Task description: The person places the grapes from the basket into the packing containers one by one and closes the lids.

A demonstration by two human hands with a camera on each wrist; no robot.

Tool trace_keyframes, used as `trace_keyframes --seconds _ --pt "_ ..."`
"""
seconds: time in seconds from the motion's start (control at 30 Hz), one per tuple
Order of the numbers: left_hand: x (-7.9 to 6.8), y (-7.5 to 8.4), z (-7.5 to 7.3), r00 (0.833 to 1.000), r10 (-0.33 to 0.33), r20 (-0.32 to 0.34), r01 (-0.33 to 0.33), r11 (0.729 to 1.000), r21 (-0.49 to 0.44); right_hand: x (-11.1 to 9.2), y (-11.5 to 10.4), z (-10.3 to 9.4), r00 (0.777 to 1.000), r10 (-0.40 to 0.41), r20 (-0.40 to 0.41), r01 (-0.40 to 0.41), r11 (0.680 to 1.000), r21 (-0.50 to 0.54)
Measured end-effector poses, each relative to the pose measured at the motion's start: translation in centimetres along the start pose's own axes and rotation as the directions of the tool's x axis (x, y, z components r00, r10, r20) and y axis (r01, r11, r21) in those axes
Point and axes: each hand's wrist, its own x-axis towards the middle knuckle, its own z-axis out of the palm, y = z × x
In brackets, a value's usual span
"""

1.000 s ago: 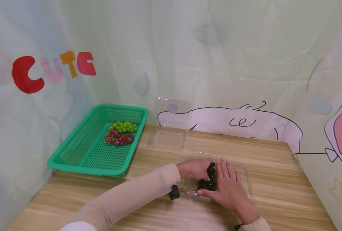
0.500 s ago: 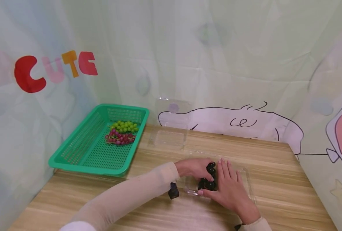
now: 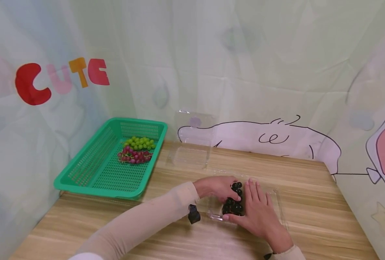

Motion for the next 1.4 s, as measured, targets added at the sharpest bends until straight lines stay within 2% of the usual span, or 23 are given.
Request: trace_keyframes --seconds 0.23,0.6,0.93,1.1,1.17,1.27,1.4 --pt "-0.2 0.0 -0.3 0.999 -0.031 -0.016 0.030 0.998 -0.057 -0.1 -0.1 0.0 1.000 0.000 -0.004 0.000 1.000 -0.001" --pt "-0.5 -0.7 -0.8 0.999 -0.010 -0.049 0.009 1.000 -0.027 -0.1 -0.1 0.1 1.000 -0.001 -0.019 0.001 1.000 -0.005" --pt "-0.9 -1.4 -1.7 0.995 0.099 -0.014 -0.099 0.995 -0.011 -0.1 -0.1 0.2 1.000 0.000 -0.021 0.000 1.000 -0.010" --pt "-1.1 -1.3 -1.8 0.993 0.117 -0.028 -0.118 0.993 -0.013 -0.1 -0.1 0.1 1.000 0.001 -0.023 -0.001 1.000 -0.012" --pt "-1.2 -1.2 -1.9 0.992 0.120 -0.043 -0.119 0.993 0.013 -0.1 -0.1 0.2 1.000 0.003 -0.023 -0.004 1.000 -0.012" --pt "-1.2 -1.2 -2.1 0.985 0.150 -0.087 -0.140 0.984 0.107 -0.1 -0.1 0.2 1.000 0.004 -0.024 -0.004 1.000 -0.015" --pt "-1.1 -1.3 -2.4 0.961 0.233 -0.151 -0.194 0.953 0.235 -0.1 -0.1 0.3 1.000 0.001 -0.025 -0.002 1.000 -0.023"
